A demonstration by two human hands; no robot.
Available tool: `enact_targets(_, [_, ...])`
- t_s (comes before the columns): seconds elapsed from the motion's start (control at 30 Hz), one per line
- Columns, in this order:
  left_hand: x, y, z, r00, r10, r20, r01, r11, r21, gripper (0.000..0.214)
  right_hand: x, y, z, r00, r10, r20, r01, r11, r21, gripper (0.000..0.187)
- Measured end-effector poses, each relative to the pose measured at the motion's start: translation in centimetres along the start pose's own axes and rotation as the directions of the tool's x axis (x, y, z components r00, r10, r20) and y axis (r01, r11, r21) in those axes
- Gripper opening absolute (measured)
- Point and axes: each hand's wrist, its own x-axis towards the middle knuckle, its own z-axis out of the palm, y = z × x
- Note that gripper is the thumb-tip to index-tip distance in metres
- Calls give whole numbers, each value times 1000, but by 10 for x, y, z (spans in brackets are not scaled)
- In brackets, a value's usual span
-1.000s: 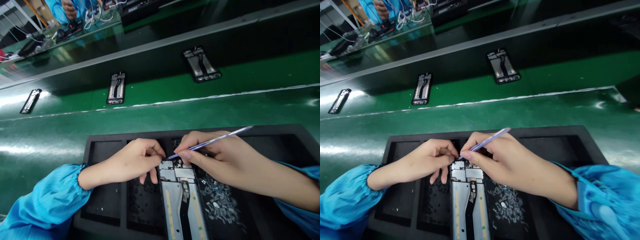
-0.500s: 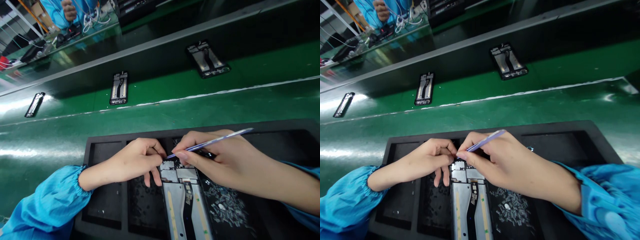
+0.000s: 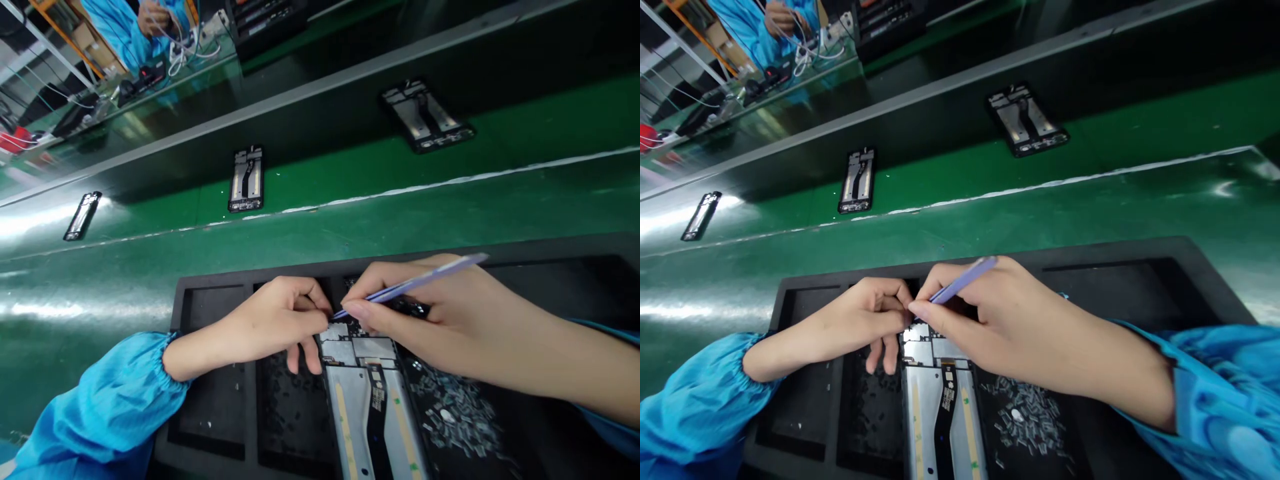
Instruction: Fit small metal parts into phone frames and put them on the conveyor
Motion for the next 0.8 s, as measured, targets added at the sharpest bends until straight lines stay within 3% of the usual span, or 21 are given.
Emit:
enact_targets(0.13, [2, 3, 0, 999, -43, -17, 43, 999, -5, 7, 8, -1, -7, 974, 178, -140, -152, 971, 183, 45])
enact_targets(0.23, [2, 3, 0, 999, -48, -2, 47, 998, -52, 5, 15, 4, -13, 929, 240, -281, -176, 956, 233, 59])
enact_targets(0.3, [2, 3, 0, 999, -48, 1, 48, 997, -63, 6, 18, 10, -15, 904, 292, -311, -198, 933, 301, 60])
enact_targets(0.4, [1, 2, 0, 999, -39, -19, 38, 998, -51, 8, 20, 15, -16, 894, 334, -298, -210, 900, 381, 59])
enact_targets(0.6, [2, 1, 1, 999, -25, -33, 24, 999, -39, 13, 21, 17, -17, 911, 339, -233, -244, 901, 358, 56])
enact_targets(0.8, [3, 0, -1, 999, -19, -29, 17, 998, -53, 13, 23, 19, -16, 896, 405, -184, -316, 871, 377, 54])
